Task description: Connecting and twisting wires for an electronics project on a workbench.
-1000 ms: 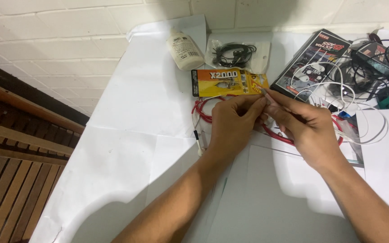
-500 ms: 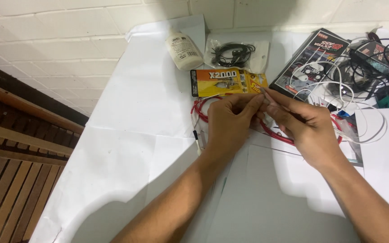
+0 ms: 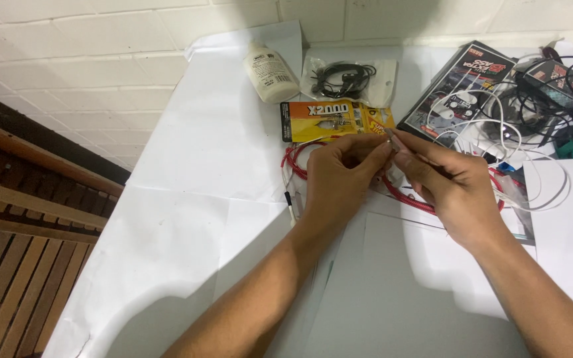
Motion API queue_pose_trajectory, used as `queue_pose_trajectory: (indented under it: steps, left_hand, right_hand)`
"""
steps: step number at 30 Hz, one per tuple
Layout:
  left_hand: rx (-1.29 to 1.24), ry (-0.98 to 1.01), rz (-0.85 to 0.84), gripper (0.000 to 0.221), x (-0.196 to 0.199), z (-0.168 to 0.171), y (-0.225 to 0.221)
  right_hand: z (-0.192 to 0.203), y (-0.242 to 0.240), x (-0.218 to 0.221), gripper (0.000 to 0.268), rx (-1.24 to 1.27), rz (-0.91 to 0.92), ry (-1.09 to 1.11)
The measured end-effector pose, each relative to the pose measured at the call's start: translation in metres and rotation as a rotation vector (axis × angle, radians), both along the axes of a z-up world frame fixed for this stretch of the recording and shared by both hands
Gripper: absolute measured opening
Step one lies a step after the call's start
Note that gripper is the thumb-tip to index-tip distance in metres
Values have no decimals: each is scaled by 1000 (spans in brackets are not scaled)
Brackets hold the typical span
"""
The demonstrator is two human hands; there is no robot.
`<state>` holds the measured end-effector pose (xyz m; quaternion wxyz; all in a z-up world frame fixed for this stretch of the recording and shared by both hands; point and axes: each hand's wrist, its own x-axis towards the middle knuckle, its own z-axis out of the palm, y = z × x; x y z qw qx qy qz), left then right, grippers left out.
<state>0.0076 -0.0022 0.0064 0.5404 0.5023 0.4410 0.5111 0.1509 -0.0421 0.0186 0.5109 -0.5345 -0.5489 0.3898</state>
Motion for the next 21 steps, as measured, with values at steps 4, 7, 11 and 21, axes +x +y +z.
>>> queue_pose_trajectory:
  steps: [4, 7, 11, 21]
  left_hand:
    - [-3, 38, -5, 21, -4, 10, -4]
    - [-25, 61, -23, 25, -7, 23, -8]
    - [-27, 55, -3, 23, -1, 13, -4]
    - [-39, -7, 3, 21, -2, 18, -7]
  right_hand:
    - [4, -2, -1, 39, -23, -13, 36]
    - [4, -2, 0, 38, -5, -19, -9]
    - [-1, 2, 6, 39, 3, 17, 29]
    - [1, 1, 4, 40, -32, -16, 66]
